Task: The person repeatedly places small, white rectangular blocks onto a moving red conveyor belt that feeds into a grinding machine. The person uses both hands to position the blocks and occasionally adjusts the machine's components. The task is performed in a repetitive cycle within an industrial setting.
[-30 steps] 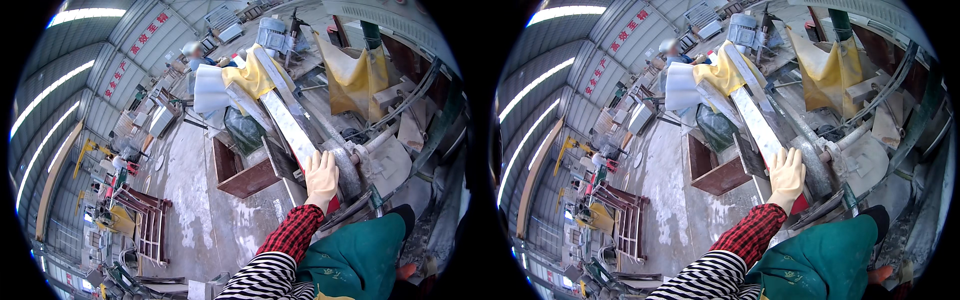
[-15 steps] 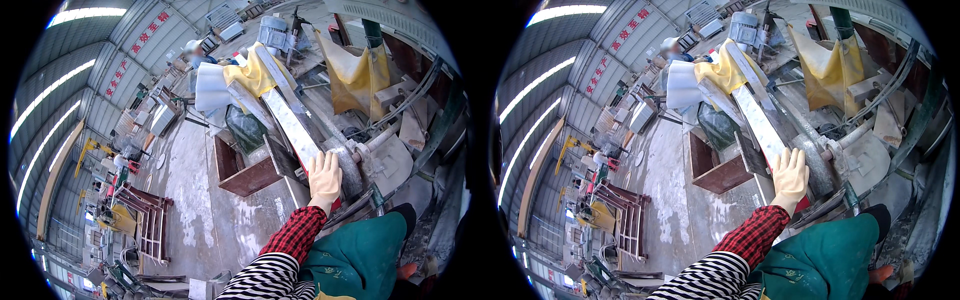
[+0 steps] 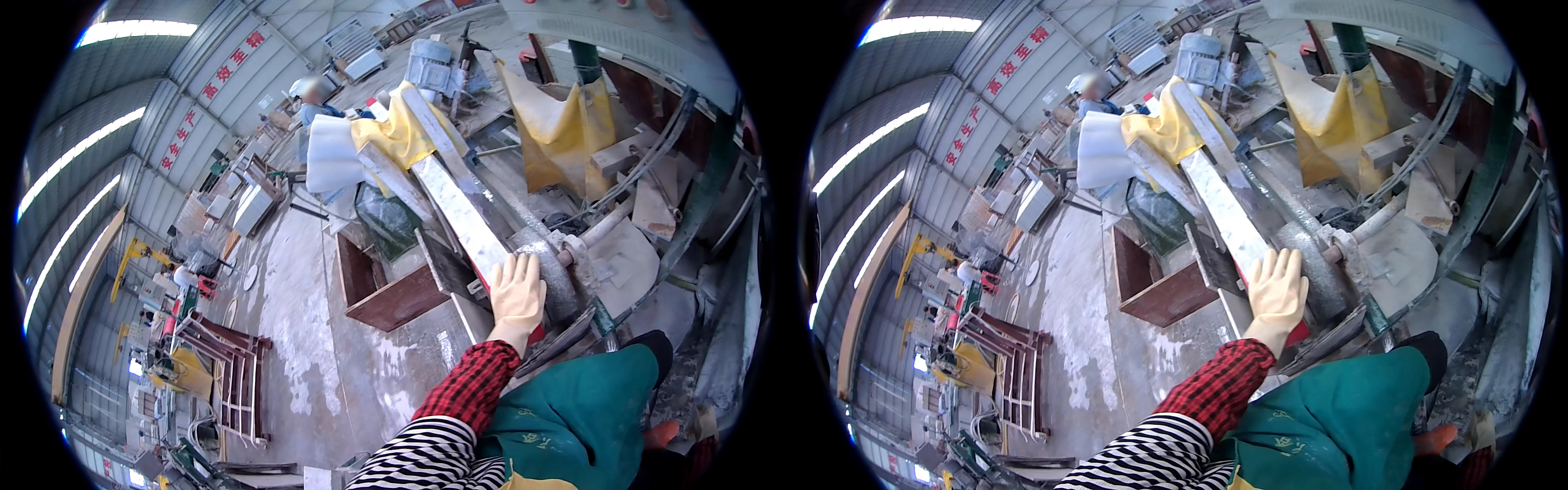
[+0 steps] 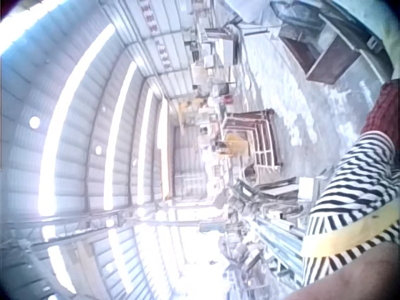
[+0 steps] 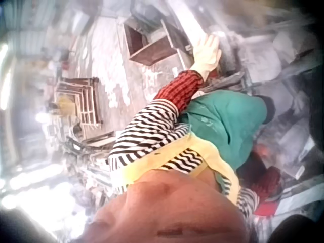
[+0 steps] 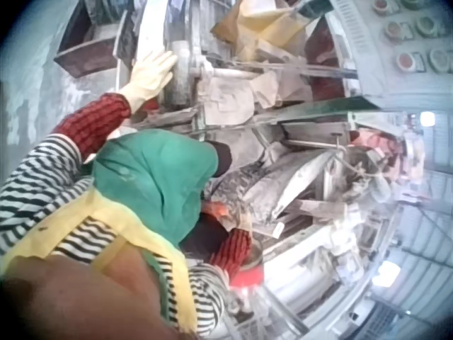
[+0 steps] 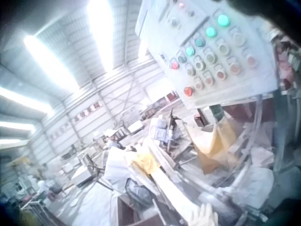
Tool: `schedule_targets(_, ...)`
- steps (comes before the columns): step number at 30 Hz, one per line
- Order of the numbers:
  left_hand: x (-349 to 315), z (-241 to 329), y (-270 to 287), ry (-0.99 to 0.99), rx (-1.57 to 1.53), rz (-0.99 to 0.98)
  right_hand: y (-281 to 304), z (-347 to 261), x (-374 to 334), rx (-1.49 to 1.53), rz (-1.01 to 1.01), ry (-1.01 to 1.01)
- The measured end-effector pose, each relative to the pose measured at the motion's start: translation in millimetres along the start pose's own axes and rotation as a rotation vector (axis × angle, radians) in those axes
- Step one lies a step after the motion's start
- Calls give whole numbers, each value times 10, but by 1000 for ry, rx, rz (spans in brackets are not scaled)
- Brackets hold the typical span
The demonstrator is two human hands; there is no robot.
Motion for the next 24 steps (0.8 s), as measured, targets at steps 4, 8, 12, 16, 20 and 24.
schedule_targets(4, 283, -120, 106, 254, -184, -256, 118, -264, -223, 55, -18, -51)
schedule_targets(8, 219, -593, 19, 344, 211, -141, 257, -954, -527, 68, -96, -152)
schedule_targets(12, 101, -605, -277, 378, 1, -127, 55, -21, 52, 97, 57, 61)
schedule_targets(16, 26, -703, -243, 326, -96, -86, 82, -317, 17, 201, 40, 35)
schedule_targets(20, -113, -684, -91, 335, -253, -68, 97, -407, 90, 325, 21, 62)
schedule_targets(24, -170, -558, 217, 498, -455, -113, 149, -1056, -161, 458, 15, 2)
Point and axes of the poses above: each hand's wrist, its own x-axis towards the middle knuckle, its own y-axis out of the back of the hand, z = x × y, the point moved 4 cm from there along x, towards the middle knuckle, and after that the axes turned 10 degrees about z, right-handed, at the moved point
